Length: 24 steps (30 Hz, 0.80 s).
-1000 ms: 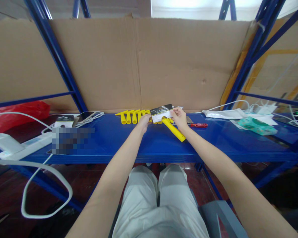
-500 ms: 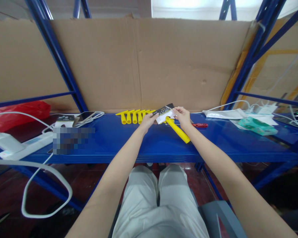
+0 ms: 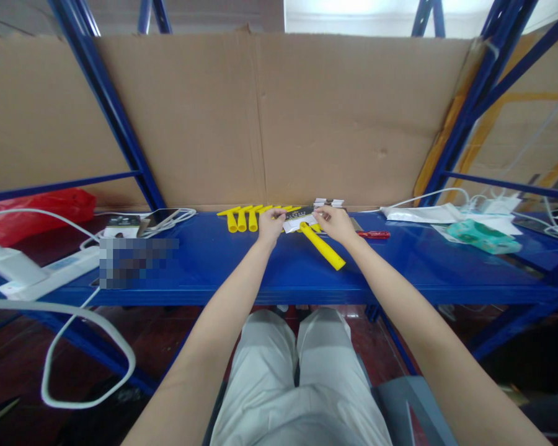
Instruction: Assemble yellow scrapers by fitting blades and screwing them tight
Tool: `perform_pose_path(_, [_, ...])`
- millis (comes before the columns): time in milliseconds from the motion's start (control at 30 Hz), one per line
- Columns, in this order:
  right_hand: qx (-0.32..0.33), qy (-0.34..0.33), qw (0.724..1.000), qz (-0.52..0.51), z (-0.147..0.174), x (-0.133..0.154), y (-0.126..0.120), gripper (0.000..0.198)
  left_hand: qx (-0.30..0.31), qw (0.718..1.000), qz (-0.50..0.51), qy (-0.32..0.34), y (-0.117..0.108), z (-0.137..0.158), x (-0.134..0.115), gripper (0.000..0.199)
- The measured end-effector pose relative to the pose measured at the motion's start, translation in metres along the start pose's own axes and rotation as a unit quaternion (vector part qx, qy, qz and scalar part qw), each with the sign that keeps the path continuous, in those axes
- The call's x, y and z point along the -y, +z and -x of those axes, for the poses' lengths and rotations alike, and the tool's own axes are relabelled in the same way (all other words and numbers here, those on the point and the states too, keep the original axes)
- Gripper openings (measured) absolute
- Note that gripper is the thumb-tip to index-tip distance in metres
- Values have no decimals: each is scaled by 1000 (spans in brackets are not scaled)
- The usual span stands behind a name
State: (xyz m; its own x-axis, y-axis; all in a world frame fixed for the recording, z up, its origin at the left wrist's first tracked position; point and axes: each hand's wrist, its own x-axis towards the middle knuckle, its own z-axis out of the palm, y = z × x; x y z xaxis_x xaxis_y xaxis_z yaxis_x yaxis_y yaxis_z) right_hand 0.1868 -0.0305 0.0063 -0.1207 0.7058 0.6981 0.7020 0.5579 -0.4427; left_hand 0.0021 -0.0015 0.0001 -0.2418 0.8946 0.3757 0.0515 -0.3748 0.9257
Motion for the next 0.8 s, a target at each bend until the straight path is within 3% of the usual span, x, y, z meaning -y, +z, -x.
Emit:
perform_pose_path(133, [97,-6,993,-61,2,-4,6,35,-16,1000,-8,11,-1,0,-1,11])
perform_pose_path(333, [143,-7,982,-121,5,-7,9,36,-16,1000,11,-5,-2,1,-2,11])
perform_pose_path(500, [171,-38,981,-84,9,6,9,22,-10,999,-15,-33,-2,0,1,15])
perform_pose_path(700, [235,-58,970,2,5,21,0,34,-32,999,-27,-6,-3,2,-3,27])
perform_pose_path(800, [262,-85,961,14,-4,25,-10,31,-31,999,-26,-4,-2,5,-7,29])
